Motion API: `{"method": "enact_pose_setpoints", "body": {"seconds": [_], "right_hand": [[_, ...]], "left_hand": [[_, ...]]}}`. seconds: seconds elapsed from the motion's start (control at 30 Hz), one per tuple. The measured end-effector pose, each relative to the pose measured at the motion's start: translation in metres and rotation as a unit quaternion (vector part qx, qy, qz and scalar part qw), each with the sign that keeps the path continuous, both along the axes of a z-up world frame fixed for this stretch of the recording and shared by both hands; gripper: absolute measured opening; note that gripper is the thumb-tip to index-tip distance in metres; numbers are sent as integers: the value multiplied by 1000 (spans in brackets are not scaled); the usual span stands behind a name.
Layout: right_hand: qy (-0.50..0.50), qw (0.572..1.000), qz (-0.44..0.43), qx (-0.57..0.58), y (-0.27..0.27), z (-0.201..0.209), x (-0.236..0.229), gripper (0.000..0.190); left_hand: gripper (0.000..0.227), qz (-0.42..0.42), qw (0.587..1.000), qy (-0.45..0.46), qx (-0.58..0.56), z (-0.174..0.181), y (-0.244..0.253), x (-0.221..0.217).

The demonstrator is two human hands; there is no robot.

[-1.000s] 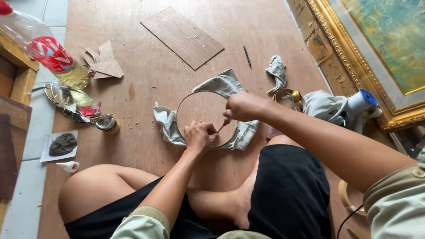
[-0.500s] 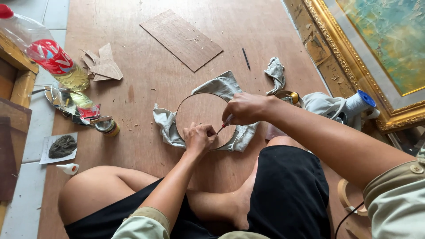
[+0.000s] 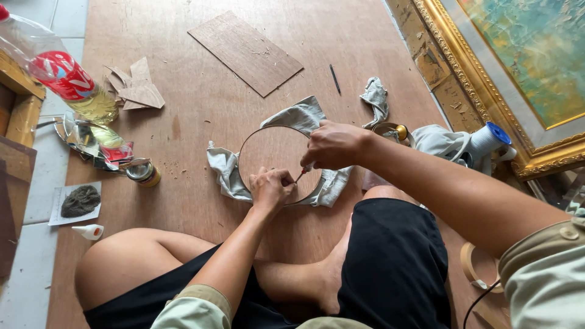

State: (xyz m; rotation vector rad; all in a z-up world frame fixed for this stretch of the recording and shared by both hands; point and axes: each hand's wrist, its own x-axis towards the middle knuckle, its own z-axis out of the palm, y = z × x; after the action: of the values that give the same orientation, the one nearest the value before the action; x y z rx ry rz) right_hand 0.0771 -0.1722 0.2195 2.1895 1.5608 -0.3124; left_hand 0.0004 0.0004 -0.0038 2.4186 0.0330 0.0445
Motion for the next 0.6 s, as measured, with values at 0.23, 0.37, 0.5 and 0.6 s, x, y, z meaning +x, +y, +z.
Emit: {"method": "enact_pose_setpoints", "body": {"seconds": [0.23,0.37,0.5,0.6], "right_hand": [[126,944,-304,32,-1,1,13,23],[193,875,-442,27,-28,-3,11,36],[277,702,-606,251,-75,-12,16,51],[328,469,-660,486,-90,-56,19,47]], "left_hand": [[7,-2,1000,-6,-9,10,-2,2],[11,-21,999,-5,-28,6,8,-10],[25,-26,992,-89,-83,-43,18,1],[25,-34,989,-117,-81,-23,25,-9]]}}
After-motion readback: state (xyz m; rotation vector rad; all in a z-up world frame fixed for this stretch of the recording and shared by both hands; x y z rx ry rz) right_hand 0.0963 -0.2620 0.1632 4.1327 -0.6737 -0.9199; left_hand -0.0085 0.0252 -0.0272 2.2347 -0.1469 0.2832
